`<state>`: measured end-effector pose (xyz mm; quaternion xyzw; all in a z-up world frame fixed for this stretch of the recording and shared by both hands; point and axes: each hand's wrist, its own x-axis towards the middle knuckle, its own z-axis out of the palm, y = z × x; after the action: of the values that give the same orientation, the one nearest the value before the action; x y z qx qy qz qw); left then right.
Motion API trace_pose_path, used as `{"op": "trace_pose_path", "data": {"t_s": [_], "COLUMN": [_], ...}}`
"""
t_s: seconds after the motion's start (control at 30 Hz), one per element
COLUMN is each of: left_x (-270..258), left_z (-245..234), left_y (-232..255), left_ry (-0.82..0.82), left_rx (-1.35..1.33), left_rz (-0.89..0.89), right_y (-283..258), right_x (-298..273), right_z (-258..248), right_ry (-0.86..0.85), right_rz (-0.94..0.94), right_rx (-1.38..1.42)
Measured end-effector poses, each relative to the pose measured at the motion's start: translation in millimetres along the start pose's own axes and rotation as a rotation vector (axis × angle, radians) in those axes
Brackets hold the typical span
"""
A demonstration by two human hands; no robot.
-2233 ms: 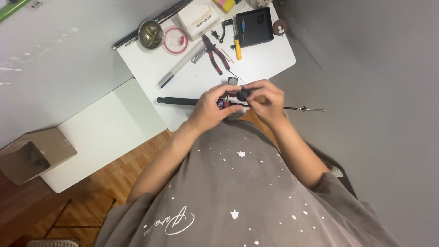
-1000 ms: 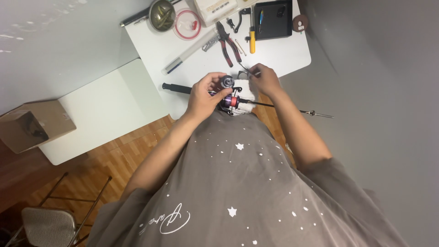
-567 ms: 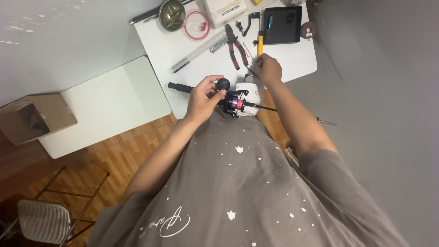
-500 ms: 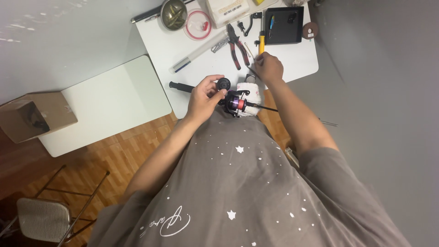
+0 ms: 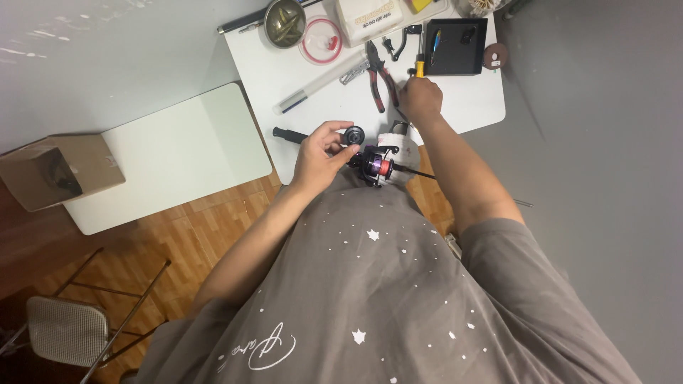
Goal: The recorder is seen assembling or repairing a fishing reel at a workbench.
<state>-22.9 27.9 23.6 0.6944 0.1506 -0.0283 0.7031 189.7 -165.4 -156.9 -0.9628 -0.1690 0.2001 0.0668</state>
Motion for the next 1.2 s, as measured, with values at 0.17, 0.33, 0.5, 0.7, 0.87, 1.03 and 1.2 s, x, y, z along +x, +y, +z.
{"op": "trace_pose_path", "data": {"t_s": [0.17, 0.33, 0.5, 0.7, 0.87, 1.03, 1.2], "left_x": [2, 1, -2, -5, -9, -12, -18], "left_z": [-1, -3, -3, 5, 14, 22, 28], "left_y": [5, 9, 26, 49, 64, 66, 70], "left_ry": [-0.012, -0.037, -0.042, -0.019, -0.038, -0.042, -0.024], "left_rx": [-0.054, -0.115, -0.049, 0.05, 0.119, 0.206, 0.235], "left_rz": [0.002, 0.03, 0.108, 0.199, 0.292, 0.356, 0.371], "right_y": [10, -9, -48, -63, -80, -75, -75], "right_x": [8, -12, -85, -177, -208, -217, -225], "right_z": [17, -39, -138, -193, -227, -232, -231], "right_ry": [0.095, 0.196, 0.082, 0.218, 0.3, 0.356, 0.411], "right_rz": [-0.01, 0.024, -0.17, -0.542, -0.481, -0.571, -0.602], "right_rx": [0.098, 0.401, 1.188, 0.977, 0.69, 0.593, 0.497]}}
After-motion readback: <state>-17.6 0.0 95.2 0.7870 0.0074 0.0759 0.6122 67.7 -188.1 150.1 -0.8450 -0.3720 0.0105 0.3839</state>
